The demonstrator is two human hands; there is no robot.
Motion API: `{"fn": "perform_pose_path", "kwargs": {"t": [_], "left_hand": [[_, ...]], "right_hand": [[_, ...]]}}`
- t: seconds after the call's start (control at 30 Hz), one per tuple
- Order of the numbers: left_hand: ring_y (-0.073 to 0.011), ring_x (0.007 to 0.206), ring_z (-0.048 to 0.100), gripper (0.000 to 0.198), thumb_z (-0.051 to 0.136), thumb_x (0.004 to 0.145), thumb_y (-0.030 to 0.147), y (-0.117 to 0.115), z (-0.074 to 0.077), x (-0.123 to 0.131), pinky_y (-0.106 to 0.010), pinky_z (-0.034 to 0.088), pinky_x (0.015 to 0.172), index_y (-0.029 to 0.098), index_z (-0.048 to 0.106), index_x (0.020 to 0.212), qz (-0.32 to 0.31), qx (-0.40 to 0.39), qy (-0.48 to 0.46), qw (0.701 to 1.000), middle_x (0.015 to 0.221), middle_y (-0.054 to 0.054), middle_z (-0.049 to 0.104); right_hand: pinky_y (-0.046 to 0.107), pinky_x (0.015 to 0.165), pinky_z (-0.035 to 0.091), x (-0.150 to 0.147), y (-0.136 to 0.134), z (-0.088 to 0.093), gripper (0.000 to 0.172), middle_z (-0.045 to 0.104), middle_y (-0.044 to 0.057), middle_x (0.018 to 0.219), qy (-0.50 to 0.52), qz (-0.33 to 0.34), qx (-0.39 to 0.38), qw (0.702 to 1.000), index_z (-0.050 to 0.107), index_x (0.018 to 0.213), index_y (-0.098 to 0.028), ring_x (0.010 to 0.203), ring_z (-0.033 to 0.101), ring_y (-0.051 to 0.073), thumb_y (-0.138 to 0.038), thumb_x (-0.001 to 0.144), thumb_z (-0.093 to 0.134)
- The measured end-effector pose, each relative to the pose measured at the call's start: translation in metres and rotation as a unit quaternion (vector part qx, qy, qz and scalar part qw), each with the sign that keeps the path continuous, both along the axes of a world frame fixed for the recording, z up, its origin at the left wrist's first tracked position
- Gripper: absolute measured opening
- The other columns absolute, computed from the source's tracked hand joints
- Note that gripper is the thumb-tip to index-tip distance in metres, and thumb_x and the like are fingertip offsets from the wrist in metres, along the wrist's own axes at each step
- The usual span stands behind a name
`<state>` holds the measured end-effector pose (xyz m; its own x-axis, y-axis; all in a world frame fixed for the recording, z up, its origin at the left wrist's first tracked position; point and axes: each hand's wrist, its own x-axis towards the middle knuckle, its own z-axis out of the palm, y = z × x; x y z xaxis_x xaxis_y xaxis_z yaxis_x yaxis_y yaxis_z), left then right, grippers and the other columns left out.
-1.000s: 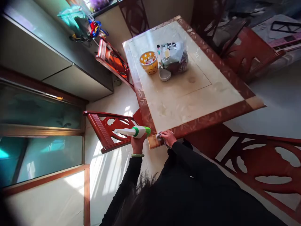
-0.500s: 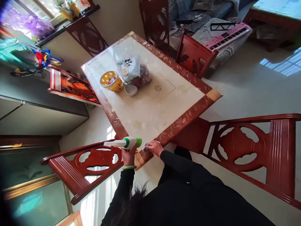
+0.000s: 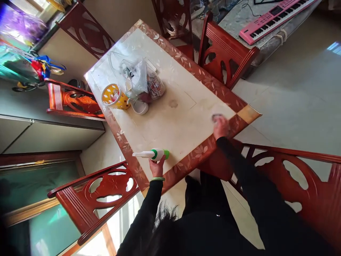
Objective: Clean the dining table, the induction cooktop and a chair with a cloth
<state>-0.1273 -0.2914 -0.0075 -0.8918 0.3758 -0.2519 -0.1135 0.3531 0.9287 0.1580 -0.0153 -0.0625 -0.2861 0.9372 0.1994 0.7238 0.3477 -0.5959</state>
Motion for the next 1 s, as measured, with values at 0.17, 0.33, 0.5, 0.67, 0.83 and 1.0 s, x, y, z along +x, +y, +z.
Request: {"fn": "perform_pose_path", "kwargs": {"t": [0.17,0.33,0.5,0.67,0.83,1.0], "left_hand": [[-0.0269,0.112,0.075,0.068,0.098,0.060,0.029,0.024,-0.008,0.005,-0.045,0.059,0.104,0.020,0.062,0.116,0.004,-0.012,-0.003,1.000,0.115,-0.009,0.074],[-0.0292,0.117,0.075,0.069,0.100,0.061,0.028,0.035,-0.013,0.011,-0.047,0.058,0.108,0.020,0.062,0.118,0.024,-0.027,0.002,0.999,0.119,-0.011,0.075],[-0.0304,0.119,0.074,0.068,0.097,0.064,0.024,0.037,-0.012,0.018,-0.050,0.057,0.111,0.020,0.061,0.121,0.050,-0.022,-0.010,0.998,0.124,-0.013,0.075],[-0.0324,0.114,0.075,0.063,0.097,0.064,0.025,0.036,-0.010,0.018,-0.052,0.059,0.107,0.018,0.064,0.118,0.036,-0.052,-0.008,0.998,0.116,-0.013,0.077],[-0.0314,0.109,0.077,0.060,0.098,0.063,0.027,0.038,-0.005,0.016,-0.050,0.061,0.104,0.018,0.067,0.114,0.037,-0.073,-0.004,0.997,0.112,-0.012,0.079],[-0.0304,0.101,0.077,0.062,0.100,0.057,0.026,0.038,-0.002,0.020,-0.050,0.063,0.097,0.017,0.070,0.110,0.048,-0.055,-0.018,0.997,0.104,-0.012,0.080]], "right_hand": [[0.050,0.115,0.054,-0.120,-0.103,-0.015,0.028,0.078,0.005,0.119,0.036,0.255,-0.053,0.965,0.080,0.099,-0.038,0.115,0.068,0.029,-0.020,0.087,0.062],[0.046,0.113,0.049,-0.153,0.005,0.000,0.026,0.078,0.012,0.118,0.024,0.302,-0.020,0.953,0.081,0.103,-0.018,0.112,0.067,0.023,-0.022,0.100,0.055],[0.053,0.113,0.048,-0.075,0.140,0.002,0.037,0.077,0.017,0.110,-0.012,0.075,-0.052,0.996,0.077,0.117,-0.013,0.110,0.063,0.029,-0.013,0.098,0.045],[0.059,0.124,0.039,-0.035,0.152,-0.026,0.038,0.066,0.018,0.144,0.055,0.031,-0.008,0.998,0.076,0.123,-0.018,0.140,0.051,0.036,-0.030,0.101,0.047],[0.068,0.128,0.030,-0.083,0.159,-0.025,0.080,0.041,0.029,0.166,0.060,0.006,-0.031,0.998,0.054,0.150,-0.007,0.157,0.033,0.044,-0.065,0.096,0.063],[0.067,0.132,0.026,-0.123,0.143,-0.026,0.065,0.044,0.021,0.166,0.034,0.088,-0.004,0.996,0.062,0.148,-0.015,0.164,0.021,0.043,-0.036,0.088,0.075]]}}
